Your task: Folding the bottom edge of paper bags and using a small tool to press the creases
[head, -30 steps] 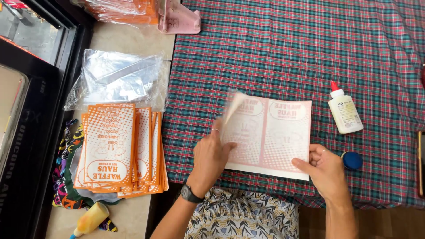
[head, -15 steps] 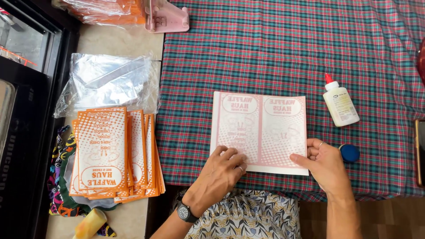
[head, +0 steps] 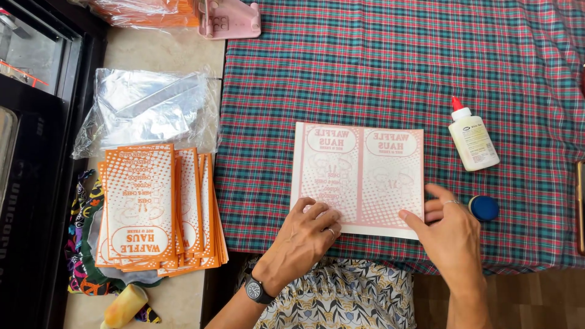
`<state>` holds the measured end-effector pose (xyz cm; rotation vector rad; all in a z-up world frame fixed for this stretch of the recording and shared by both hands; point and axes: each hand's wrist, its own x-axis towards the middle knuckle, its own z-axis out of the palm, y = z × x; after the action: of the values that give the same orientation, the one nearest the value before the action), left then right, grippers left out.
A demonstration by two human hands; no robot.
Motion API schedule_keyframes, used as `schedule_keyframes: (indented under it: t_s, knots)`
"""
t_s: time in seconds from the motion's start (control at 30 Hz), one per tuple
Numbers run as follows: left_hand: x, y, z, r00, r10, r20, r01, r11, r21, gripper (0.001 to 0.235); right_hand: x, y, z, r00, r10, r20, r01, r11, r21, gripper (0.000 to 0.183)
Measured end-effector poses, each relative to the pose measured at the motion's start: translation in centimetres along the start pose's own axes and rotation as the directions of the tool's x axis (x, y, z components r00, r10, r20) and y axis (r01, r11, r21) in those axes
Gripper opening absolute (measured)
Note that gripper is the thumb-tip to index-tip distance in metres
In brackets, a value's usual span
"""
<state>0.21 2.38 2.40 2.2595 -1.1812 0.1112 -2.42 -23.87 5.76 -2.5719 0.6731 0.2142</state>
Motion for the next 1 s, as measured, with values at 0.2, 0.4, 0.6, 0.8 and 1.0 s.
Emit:
schedule_keyframes:
  t_s: [0.2,0.4,0.6,0.8,1.0]
  knots:
    - [0.3,-0.1,-0.4,0.999,0.024,-0.027,-0.024,1.000,0.005,0.016,-1.6,2.5,2.6,0.613,-0.751,-0.244,0.752,0.650,-0.110,0.030]
    - [0.5,-0.3,-0.3,1.000,0.013,-0.013,-0.013,1.000,0.013,0.019,-2.2,-0.1,4.2,0.474,-0.869,-0.142,0.879,0.477,0.015,0.035]
    - [0.4,-0.8,0.3,0.999,-0.036,0.028,0.037,0.999,-0.035,0.023,-1.9,-0.4,4.1,0.518,-0.843,-0.147,0.856,0.508,0.101,0.031]
    - [0.3,-1.2,0.4,0.998,-0.043,0.055,0.045,0.998,-0.040,0.018,-1.5,-0.1,4.2,0.560,-0.816,-0.144,0.825,0.535,0.180,0.029]
    - [0.4,-1.1,0.3,1.000,0.002,-0.016,-0.002,1.000,0.006,0.013,-1.2,0.1,4.3,0.580,-0.803,-0.141,0.810,0.549,0.205,0.027]
